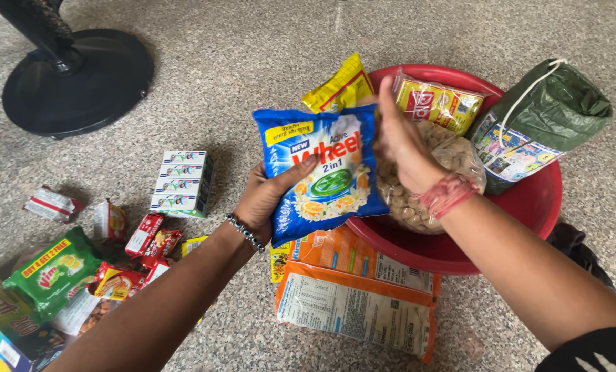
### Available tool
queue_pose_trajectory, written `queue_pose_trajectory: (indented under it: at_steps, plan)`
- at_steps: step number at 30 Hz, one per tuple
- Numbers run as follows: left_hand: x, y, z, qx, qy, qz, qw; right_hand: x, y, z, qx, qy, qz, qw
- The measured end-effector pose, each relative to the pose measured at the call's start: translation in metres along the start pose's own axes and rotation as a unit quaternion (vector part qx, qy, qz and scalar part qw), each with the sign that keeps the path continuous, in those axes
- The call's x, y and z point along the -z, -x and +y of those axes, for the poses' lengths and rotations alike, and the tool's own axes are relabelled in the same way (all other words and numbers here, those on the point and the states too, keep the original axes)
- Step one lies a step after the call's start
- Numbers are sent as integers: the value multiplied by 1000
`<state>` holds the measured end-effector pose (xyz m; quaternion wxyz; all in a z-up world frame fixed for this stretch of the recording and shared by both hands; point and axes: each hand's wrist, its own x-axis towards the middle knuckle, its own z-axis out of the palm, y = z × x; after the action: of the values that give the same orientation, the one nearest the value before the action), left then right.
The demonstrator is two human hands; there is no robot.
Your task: The person wipes the inside of a red plastic basin with a dark cloth, then places various grocery items into it. Items include a bag of peanuts, a packet of biscuits, a green bag, a yellow packet, a blue packet, a box of incense, and a large orange packet.
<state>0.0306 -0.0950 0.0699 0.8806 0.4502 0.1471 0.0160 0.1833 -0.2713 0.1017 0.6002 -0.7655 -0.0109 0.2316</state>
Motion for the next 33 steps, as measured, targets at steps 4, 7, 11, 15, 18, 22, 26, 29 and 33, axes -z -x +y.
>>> queue_pose_trajectory:
  at_steps: [4,7,11,15,18,22,26,29,33]
  plan:
    - [15,6,-3,2,3,20,1000,-19,25,0,419,258,109,864]
    - [23,5,-8,9,8,34,999,-49,60,28,559,400,58,724]
    - [33,6,-9,9,10,63,998,-79,97,61,595,388,-14,704]
    - [45,11,-5,22,7,91,996,-78,96,82,628,447,-83,632]
    - [47,11,0,-1,-6,74,997,-66,89,84,663,502,-112,544]
    - [41,11,4,36,22,27,999,-53,50,51,662,483,-116,562]
    - [28,13,15,60,43,-20,997,-44,36,32,627,392,-129,661]
    - [23,18,21,81,38,-34,995,-39,21,36,576,359,-132,723]
    - [19,24,21,127,93,-115,981,-31,-9,53,312,265,-152,900]
